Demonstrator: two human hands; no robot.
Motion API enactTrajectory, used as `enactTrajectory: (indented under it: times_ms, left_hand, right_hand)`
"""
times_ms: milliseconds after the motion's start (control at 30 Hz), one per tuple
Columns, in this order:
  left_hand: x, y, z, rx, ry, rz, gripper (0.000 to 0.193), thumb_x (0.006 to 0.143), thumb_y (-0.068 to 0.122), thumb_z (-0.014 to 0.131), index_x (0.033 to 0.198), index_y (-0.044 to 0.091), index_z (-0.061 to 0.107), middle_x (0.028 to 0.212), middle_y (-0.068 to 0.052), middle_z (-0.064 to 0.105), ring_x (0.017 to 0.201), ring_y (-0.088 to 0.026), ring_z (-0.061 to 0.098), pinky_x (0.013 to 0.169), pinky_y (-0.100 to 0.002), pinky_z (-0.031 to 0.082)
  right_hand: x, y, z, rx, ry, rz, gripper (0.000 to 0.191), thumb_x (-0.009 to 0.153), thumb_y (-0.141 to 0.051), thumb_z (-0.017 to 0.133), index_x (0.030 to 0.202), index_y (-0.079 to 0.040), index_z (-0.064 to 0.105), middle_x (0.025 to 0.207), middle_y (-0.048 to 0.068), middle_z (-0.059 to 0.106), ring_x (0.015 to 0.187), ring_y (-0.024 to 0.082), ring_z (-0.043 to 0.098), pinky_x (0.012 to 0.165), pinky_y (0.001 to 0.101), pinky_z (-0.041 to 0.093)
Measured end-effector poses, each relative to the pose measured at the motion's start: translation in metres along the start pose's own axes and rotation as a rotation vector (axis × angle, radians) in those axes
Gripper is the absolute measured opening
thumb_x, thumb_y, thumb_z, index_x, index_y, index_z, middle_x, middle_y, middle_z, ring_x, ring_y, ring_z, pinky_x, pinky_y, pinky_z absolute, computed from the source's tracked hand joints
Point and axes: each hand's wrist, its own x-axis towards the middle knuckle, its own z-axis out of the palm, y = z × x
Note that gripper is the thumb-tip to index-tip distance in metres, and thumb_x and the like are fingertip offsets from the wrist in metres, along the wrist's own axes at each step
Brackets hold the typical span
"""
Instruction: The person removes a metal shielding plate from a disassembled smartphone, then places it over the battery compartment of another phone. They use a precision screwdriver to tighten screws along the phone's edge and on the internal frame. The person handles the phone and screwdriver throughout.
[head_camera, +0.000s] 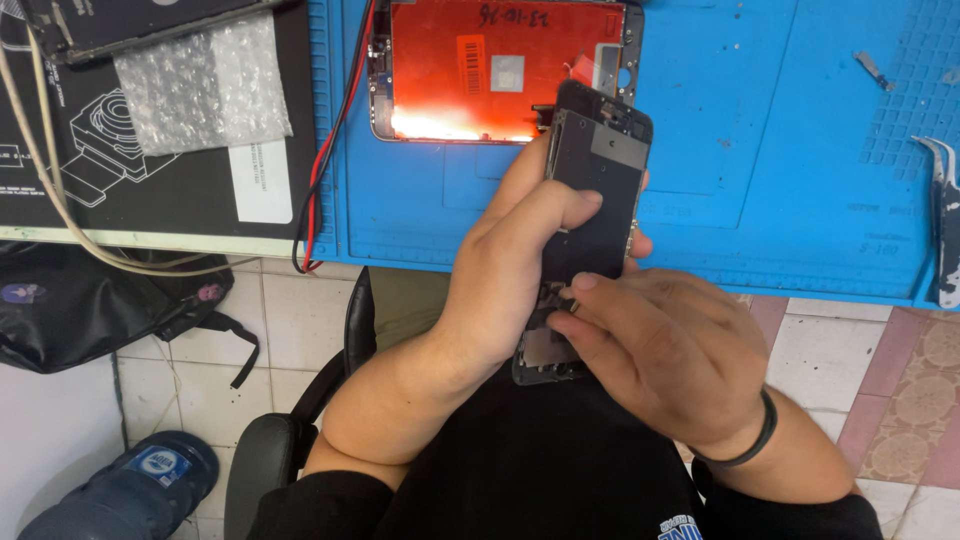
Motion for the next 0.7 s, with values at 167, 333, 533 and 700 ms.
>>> enactTrajectory:
  times_ms: [167, 333, 533, 700]
  left_hand:
    - [0.0008, 0.0008, -0.0016, 0.010, -0.036, -0.007, 0.040, 0.097, 0.013, 0.044, 0.134, -0.002, 0.052, 0.115, -0.014, 0.062, 0.095, -0.025, 0.070, 0.084, -0.038, 0.060]
    - [0.0014, 0.0018, -0.0005, 0.001, -0.023, -0.007, 0.039, 0.097, 0.012, 0.044, 0.132, -0.002, 0.054, 0.116, -0.015, 0.062, 0.095, -0.025, 0.070, 0.085, -0.039, 0.060]
    - [0.0006, 0.0036, 0.0007, 0.010, 0.006, -0.020, 0.039, 0.096, 0.013, 0.044, 0.130, -0.001, 0.054, 0.116, -0.014, 0.063, 0.095, -0.025, 0.071, 0.083, -0.039, 0.061]
    - [0.0007, 0.0021, 0.0013, 0.043, 0.005, 0.010, 0.038, 0.097, 0.014, 0.043, 0.130, -0.002, 0.055, 0.115, -0.015, 0.063, 0.096, -0.025, 0.072, 0.083, -0.038, 0.062]
  right_hand:
    - [-0.0004, 0.0007, -0.0027, 0.043, -0.026, 0.031, 0.042, 0.083, -0.012, 0.091, 0.112, -0.003, 0.062, 0.093, 0.007, 0.075, 0.086, 0.021, 0.075, 0.078, 0.0336, 0.061]
    - [0.0027, -0.0008, -0.0020, 0.007, -0.014, -0.023, 0.037, 0.079, -0.006, 0.090, 0.105, -0.001, 0.063, 0.088, 0.009, 0.073, 0.079, 0.022, 0.073, 0.073, 0.0354, 0.059]
    - [0.0018, -0.0001, -0.0001, -0.022, -0.015, -0.073, 0.036, 0.084, -0.004, 0.090, 0.109, -0.002, 0.064, 0.092, 0.009, 0.073, 0.084, 0.023, 0.074, 0.074, 0.0346, 0.059]
    - [-0.0018, 0.0018, 0.0059, -0.036, 0.030, -0.095, 0.035, 0.086, -0.002, 0.087, 0.110, 0.000, 0.061, 0.092, 0.011, 0.073, 0.084, 0.024, 0.074, 0.075, 0.0362, 0.059]
